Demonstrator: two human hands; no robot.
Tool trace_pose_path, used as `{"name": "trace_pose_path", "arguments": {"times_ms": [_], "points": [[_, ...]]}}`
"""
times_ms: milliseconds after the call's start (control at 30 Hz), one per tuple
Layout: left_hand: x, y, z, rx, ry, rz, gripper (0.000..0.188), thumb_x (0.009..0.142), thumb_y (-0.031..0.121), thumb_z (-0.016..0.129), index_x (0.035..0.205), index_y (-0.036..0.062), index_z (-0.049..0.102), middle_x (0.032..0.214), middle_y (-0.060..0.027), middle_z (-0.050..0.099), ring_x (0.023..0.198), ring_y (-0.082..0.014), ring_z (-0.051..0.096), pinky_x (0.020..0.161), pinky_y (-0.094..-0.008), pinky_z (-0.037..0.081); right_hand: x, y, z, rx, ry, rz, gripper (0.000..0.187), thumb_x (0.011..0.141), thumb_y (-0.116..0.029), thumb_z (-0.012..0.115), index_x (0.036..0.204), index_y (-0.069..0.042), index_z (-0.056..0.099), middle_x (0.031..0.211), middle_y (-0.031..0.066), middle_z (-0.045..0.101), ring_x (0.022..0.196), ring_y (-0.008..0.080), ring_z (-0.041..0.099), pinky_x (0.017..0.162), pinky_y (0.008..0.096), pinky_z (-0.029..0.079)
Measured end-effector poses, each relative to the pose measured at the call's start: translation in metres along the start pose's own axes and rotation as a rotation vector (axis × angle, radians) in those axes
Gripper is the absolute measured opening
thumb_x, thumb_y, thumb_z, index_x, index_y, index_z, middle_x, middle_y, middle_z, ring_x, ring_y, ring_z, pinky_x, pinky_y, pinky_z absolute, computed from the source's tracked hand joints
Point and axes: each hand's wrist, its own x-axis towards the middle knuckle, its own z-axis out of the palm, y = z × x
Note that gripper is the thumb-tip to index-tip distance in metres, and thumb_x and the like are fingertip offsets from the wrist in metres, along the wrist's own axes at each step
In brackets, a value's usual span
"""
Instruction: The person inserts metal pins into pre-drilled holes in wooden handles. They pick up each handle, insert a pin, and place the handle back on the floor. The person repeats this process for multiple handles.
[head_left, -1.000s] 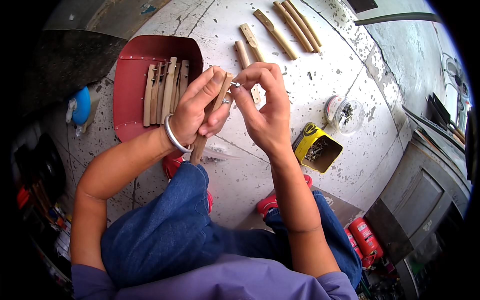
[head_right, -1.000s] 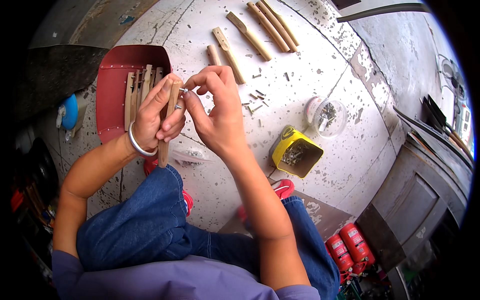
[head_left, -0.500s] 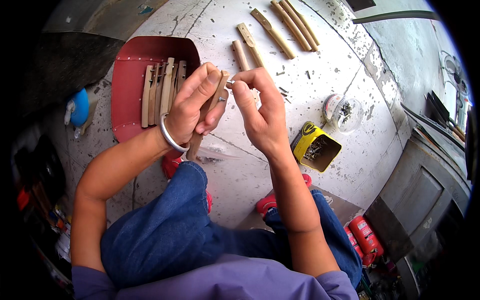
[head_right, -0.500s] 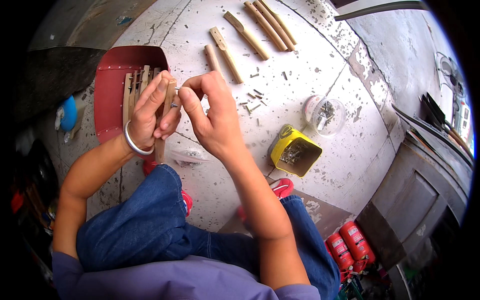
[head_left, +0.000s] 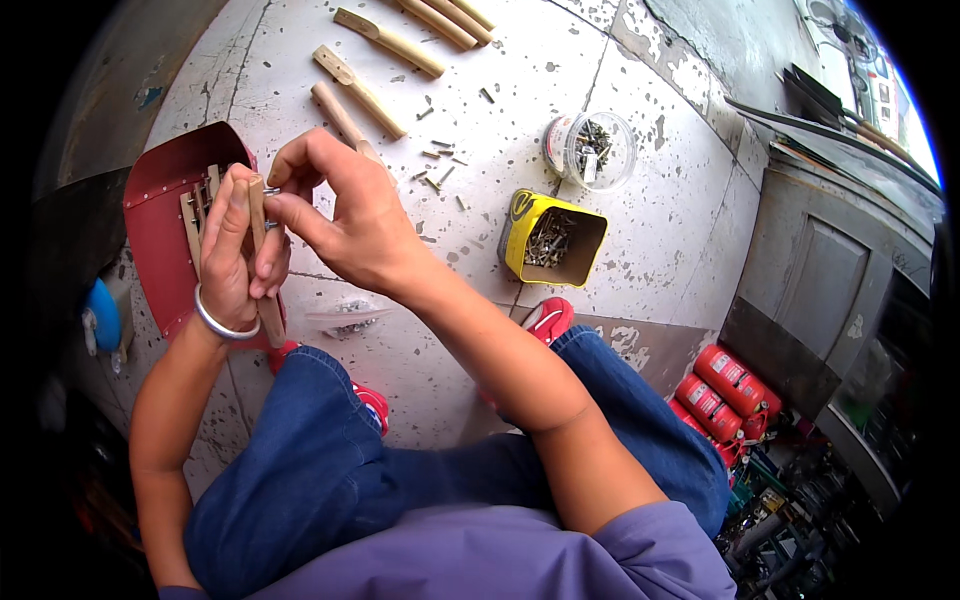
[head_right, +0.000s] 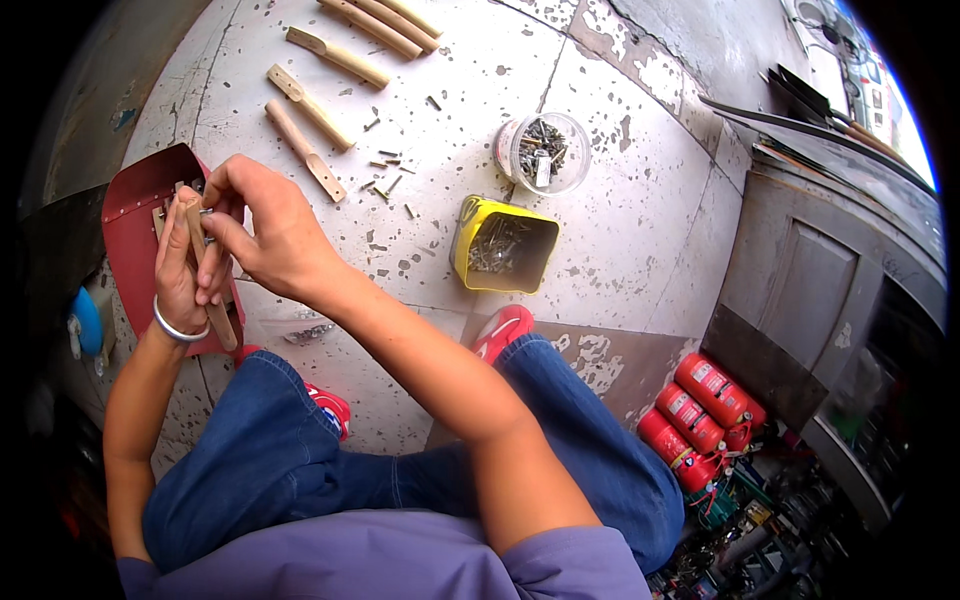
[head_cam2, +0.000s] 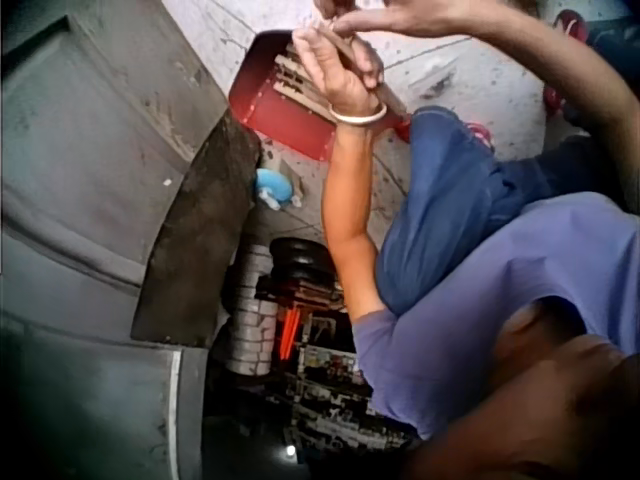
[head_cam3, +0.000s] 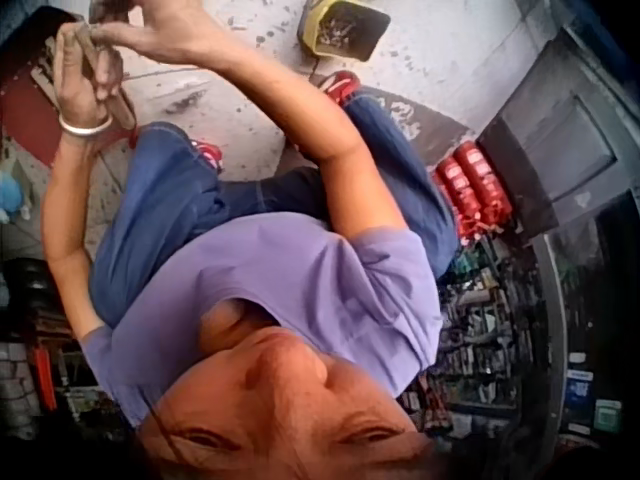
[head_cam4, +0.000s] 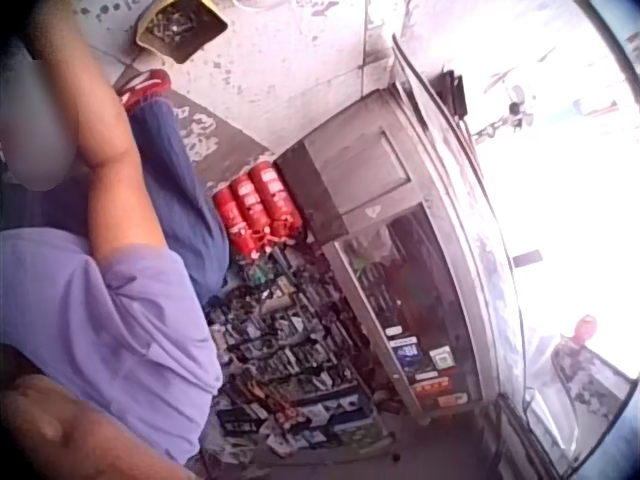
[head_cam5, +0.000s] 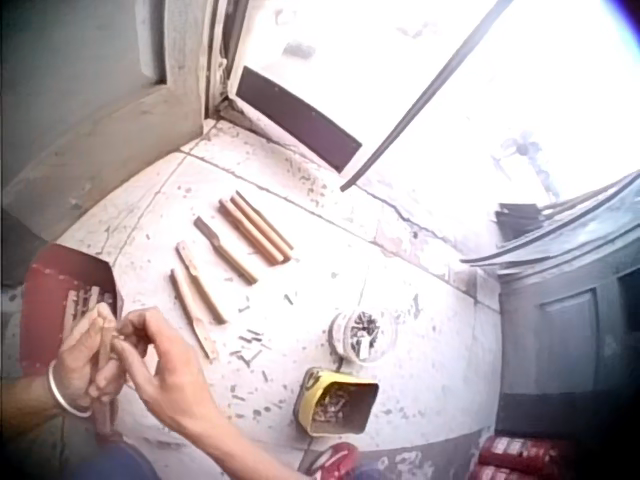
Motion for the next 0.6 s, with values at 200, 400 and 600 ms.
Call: {"name": "trace_pose_path", "arguments": {"times_ms": [200, 400, 600], "points": [[-0.001, -0.001, 0.002, 0.07, 0.04, -0.031, 0.027, 0.101, 0.039, 0.031, 0.094, 0.0139, 0.039, 0.049, 0.0016, 0.037, 0.032, -0.0041, 0.029, 0.031, -0.0158, 0.027, 0.001, -0.001, -0.009, -0.074, -0.211, 0.31, 0.024, 0.092, -0.02, 0.055, 0.083, 0.002, 0.052, 0.066, 0.0148, 0.059, 0.064, 0.0208, 0.058, 0.06, 0.0333, 0.046], [0.001, 0.001, -0.001, 0.068, 0.023, -0.029, 0.029, 0.1, 0.04, 0.033, 0.092, 0.0133, 0.039, 0.049, 0.0015, 0.038, 0.032, -0.0037, 0.028, 0.031, -0.0162, 0.025, -0.002, 0.0, -0.006, 0.205, -0.147, 0.349, 0.02, 0.094, -0.018, 0.052, 0.085, 0.0, 0.052, 0.063, 0.0048, 0.055, 0.057, 0.0091, 0.049, 0.053, 0.0258, 0.042], [0.002, -0.006, -0.004, 0.065, 0.04, -0.055, 0.024, 0.101, 0.039, 0.031, 0.101, 0.0162, 0.041, 0.048, 0.0023, 0.037, 0.03, -0.0046, 0.028, 0.029, -0.0162, 0.026, -0.003, 0.009, -0.004, 0.536, -0.056, 0.37, 0.011, 0.09, -0.008, 0.057, 0.089, 0.0, 0.051, 0.071, 0.0023, 0.057, 0.063, 0.0082, 0.055, 0.054, 0.0225, 0.045]]}}
